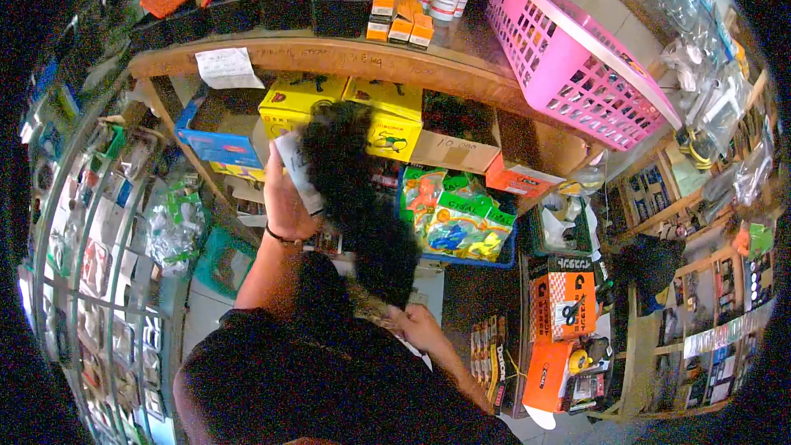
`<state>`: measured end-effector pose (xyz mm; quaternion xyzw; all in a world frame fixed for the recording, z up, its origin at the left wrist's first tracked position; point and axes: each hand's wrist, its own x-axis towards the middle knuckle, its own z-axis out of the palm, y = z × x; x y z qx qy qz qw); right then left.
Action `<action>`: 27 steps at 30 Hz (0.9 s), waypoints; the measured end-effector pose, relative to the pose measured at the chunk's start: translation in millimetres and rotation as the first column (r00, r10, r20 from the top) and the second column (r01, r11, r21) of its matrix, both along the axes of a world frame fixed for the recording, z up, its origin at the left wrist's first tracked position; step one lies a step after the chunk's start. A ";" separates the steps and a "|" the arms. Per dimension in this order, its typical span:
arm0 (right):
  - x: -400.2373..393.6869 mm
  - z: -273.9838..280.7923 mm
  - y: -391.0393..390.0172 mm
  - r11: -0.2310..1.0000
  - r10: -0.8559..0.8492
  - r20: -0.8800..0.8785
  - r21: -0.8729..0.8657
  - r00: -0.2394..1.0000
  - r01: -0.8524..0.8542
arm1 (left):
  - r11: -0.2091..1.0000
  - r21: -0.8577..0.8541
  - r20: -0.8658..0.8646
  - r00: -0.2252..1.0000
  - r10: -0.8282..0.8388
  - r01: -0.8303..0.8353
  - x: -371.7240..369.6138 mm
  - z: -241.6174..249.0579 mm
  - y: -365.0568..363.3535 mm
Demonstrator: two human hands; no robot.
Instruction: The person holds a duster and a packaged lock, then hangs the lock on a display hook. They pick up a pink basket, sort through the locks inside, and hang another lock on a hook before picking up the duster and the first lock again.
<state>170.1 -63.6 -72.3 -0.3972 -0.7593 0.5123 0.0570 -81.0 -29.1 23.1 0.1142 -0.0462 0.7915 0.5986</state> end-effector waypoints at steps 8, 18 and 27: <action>5.7 -11.7 5.9 0.994 -0.022 0.016 -0.108 1.000 0.023 | 0.997 -0.014 0.004 0.997 0.077 -0.077 7.7 4.7 0.6; 19.9 -22.1 5.2 0.986 0.139 0.056 -0.099 0.989 -0.133 | 0.993 0.111 -0.251 0.968 -0.021 0.050 12.8 -11.7 3.8; 11.0 -9.5 -1.6 0.983 0.117 -0.043 -0.135 0.992 -0.122 | 0.967 0.218 -0.272 0.960 -0.071 0.134 -4.5 -23.1 11.6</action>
